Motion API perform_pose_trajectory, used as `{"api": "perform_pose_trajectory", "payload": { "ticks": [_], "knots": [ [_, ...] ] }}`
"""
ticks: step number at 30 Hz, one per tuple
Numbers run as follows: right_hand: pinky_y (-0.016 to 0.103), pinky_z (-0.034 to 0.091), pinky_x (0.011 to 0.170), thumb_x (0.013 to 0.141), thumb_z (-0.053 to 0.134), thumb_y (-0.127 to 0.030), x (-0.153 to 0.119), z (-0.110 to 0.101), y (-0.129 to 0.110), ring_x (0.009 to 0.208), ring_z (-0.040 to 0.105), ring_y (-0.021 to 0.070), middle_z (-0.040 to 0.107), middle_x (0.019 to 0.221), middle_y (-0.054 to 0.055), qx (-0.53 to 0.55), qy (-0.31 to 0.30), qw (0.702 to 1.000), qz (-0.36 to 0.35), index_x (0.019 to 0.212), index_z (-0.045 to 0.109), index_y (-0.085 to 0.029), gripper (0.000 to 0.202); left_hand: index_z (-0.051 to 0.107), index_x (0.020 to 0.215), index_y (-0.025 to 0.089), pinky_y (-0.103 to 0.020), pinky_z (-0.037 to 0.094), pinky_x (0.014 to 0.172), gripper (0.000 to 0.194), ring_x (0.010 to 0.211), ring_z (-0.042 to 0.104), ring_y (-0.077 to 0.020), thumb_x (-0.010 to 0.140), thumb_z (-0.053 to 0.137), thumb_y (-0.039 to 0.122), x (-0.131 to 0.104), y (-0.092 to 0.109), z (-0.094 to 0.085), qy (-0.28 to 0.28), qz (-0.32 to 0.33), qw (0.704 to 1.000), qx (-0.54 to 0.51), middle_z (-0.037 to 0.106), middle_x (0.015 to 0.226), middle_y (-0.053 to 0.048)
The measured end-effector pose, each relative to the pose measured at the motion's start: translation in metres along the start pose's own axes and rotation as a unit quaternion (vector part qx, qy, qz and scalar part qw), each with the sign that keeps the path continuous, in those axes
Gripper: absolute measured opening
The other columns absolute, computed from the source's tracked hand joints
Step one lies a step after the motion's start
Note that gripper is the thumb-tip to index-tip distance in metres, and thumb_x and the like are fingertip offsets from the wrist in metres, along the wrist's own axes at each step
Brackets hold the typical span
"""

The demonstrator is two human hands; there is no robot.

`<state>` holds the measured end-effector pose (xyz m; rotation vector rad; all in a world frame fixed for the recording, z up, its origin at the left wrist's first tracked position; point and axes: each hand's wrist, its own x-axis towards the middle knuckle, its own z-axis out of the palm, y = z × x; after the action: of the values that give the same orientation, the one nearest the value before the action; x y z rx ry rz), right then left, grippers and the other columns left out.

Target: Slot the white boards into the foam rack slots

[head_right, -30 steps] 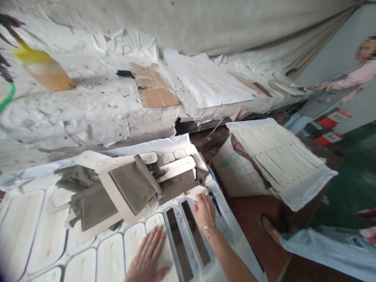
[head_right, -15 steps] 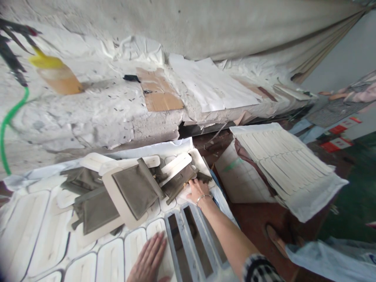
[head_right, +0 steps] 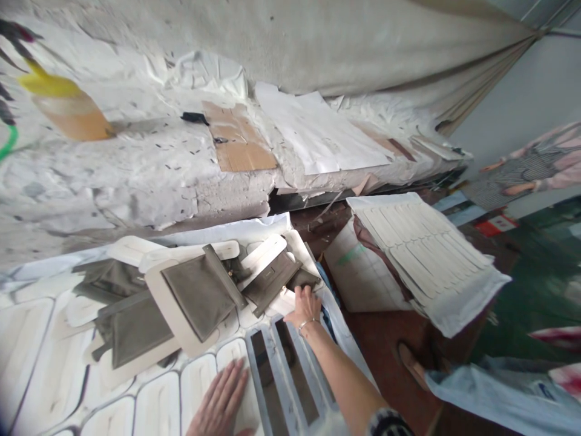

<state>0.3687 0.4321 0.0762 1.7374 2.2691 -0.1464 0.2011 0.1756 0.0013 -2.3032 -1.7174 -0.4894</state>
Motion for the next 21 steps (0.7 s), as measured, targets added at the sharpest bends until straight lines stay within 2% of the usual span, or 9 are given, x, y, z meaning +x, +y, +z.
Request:
{"api": "perform_pose_trajectory", "payload": {
  "ticks": [3,5,7,10,13,15,16,18,21],
  "knots": [
    [0.044,0.044,0.091,0.057,0.085,-0.048,0.012,-0.015,0.006,0.111,0.060,0.0327,0.070,0.110,0.012,-0.009,-0.082,0.996,-0.027,0.100,0.066,-0.018,0.056,0.029,0.152,0.009,-0.045,0.019,0.118,0.097,0.138,0.039,-0.0336,0.082,0.050,0.071,0.002,0.001,-0.004,-0.006,-0.005,1.000,-0.009,0.042,0.149,-0.018],
    [0.036,0.047,0.083,0.065,0.081,-0.045,0.021,-0.042,0.009,0.105,0.064,0.0290,0.073,0.108,0.011,-0.007,-0.172,0.983,-0.071,0.096,0.069,-0.018,0.043,0.029,0.152,0.008,-0.044,0.020,0.118,0.096,0.139,0.036,-0.0337,0.082,0.051,0.070,0.004,0.002,-0.006,-0.008,-0.004,1.000,-0.015,0.041,0.150,-0.018],
    [0.026,0.045,0.068,0.073,0.078,-0.038,0.030,-0.080,0.011,0.091,0.068,0.0212,0.075,0.105,0.010,-0.019,-0.245,0.962,-0.120,0.100,0.070,-0.014,0.037,0.027,0.153,0.007,-0.045,0.021,0.117,0.097,0.140,0.036,-0.0341,0.082,0.053,0.068,0.006,0.003,-0.008,-0.005,-0.002,1.000,-0.022,0.041,0.150,-0.019],
    [0.025,0.040,0.060,0.078,0.075,-0.029,0.043,-0.146,0.007,0.085,0.067,0.0192,0.075,0.100,0.009,-0.050,-0.245,0.957,-0.147,0.099,0.071,-0.010,0.029,0.025,0.154,0.008,-0.046,0.021,0.117,0.098,0.140,0.035,-0.0345,0.081,0.056,0.066,0.007,0.006,-0.008,0.000,-0.011,1.000,-0.028,0.041,0.150,-0.018],
    [0.026,0.040,0.066,0.069,0.080,-0.019,0.052,-0.204,0.010,0.084,0.065,0.0200,0.073,0.090,0.005,-0.146,-0.239,0.943,-0.177,0.086,0.073,-0.012,0.019,0.025,0.154,0.010,-0.046,0.024,0.116,0.098,0.140,0.036,-0.0344,0.080,0.057,0.066,0.005,0.009,-0.006,-0.001,-0.010,1.000,-0.029,0.041,0.150,-0.017],
    [0.028,0.039,0.067,0.065,0.082,-0.015,0.049,-0.230,0.023,0.077,0.062,0.0194,0.067,0.074,0.000,-0.224,-0.237,0.926,-0.188,0.074,0.072,-0.013,0.014,0.028,0.152,0.011,-0.046,0.026,0.114,0.095,0.139,0.037,-0.0339,0.081,0.056,0.067,0.002,0.008,-0.003,0.004,-0.004,1.000,-0.029,0.041,0.150,-0.017],
    [0.028,0.038,0.066,0.064,0.082,-0.014,0.044,-0.238,0.033,0.072,0.060,0.0183,0.062,0.066,-0.003,-0.236,-0.236,0.923,-0.189,0.069,0.070,-0.015,0.013,0.031,0.151,0.011,-0.046,0.028,0.113,0.092,0.139,0.037,-0.0337,0.081,0.057,0.066,0.001,0.007,-0.002,0.008,-0.003,0.999,-0.032,0.042,0.150,-0.017],
    [0.027,0.034,0.060,0.062,0.081,-0.012,0.025,-0.243,0.058,0.064,0.054,0.0153,0.050,0.056,-0.008,-0.187,-0.234,0.935,-0.190,0.062,0.065,-0.018,0.017,0.038,0.146,0.011,-0.045,0.034,0.109,0.084,0.137,0.039,-0.0330,0.083,0.058,0.063,0.002,0.006,-0.002,0.020,-0.009,0.999,-0.043,0.044,0.148,-0.016],
    [0.028,0.026,0.053,0.060,0.080,-0.009,-0.022,-0.226,0.086,0.057,0.046,0.0126,0.043,0.053,-0.009,-0.064,-0.230,0.947,-0.215,0.058,0.061,-0.022,0.023,0.047,0.136,0.013,-0.043,0.047,0.097,0.068,0.126,0.051,-0.0297,0.088,0.056,0.059,0.022,0.010,-0.021,0.026,-0.076,0.993,-0.092,0.053,0.139,-0.015]
  ]
}}
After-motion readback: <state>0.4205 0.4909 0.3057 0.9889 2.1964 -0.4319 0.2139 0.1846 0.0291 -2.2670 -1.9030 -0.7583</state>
